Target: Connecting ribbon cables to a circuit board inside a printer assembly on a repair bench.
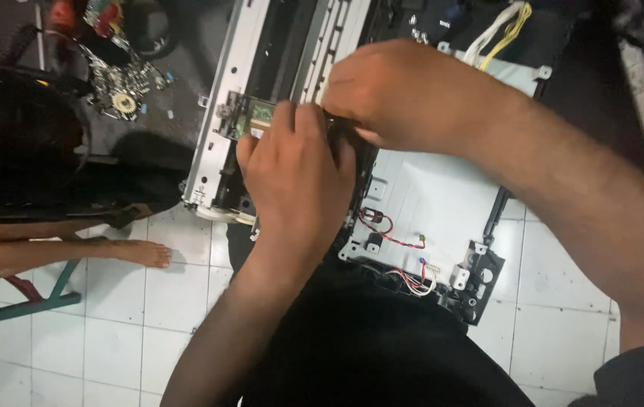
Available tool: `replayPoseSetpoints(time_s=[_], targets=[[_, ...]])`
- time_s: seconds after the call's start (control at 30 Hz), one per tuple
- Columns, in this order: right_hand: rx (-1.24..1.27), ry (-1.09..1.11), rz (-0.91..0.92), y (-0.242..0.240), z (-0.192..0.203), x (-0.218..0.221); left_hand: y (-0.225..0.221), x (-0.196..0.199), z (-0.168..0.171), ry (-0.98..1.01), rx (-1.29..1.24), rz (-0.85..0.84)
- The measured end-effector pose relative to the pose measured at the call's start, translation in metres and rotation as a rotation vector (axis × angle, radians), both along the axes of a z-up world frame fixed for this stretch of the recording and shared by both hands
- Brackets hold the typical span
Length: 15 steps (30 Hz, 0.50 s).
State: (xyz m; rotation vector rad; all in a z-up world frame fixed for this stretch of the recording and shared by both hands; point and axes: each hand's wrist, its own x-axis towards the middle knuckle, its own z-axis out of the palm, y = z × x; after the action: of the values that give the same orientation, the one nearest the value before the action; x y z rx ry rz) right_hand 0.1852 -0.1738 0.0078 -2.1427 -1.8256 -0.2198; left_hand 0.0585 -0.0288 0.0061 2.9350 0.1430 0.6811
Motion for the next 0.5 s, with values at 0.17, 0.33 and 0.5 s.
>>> replayPoseSetpoints(time_s=[0.17,0.33,0.5], targets=[[0.027,0.084,0.062,-0.002,0.016,-0.004,0.04,-0.036,0.04,0.166,-0.209,-0.181],[0.035,0.35,-0.024,-0.006,0.024,-0.012,0.085,-0.057,0.049,-0.074,-0.212,-0.189],[-0.022,0.339,-0.033,0.004,0.031,-0.013,0.092,-0.035,0.031,0.011,-0.171,-0.309]])
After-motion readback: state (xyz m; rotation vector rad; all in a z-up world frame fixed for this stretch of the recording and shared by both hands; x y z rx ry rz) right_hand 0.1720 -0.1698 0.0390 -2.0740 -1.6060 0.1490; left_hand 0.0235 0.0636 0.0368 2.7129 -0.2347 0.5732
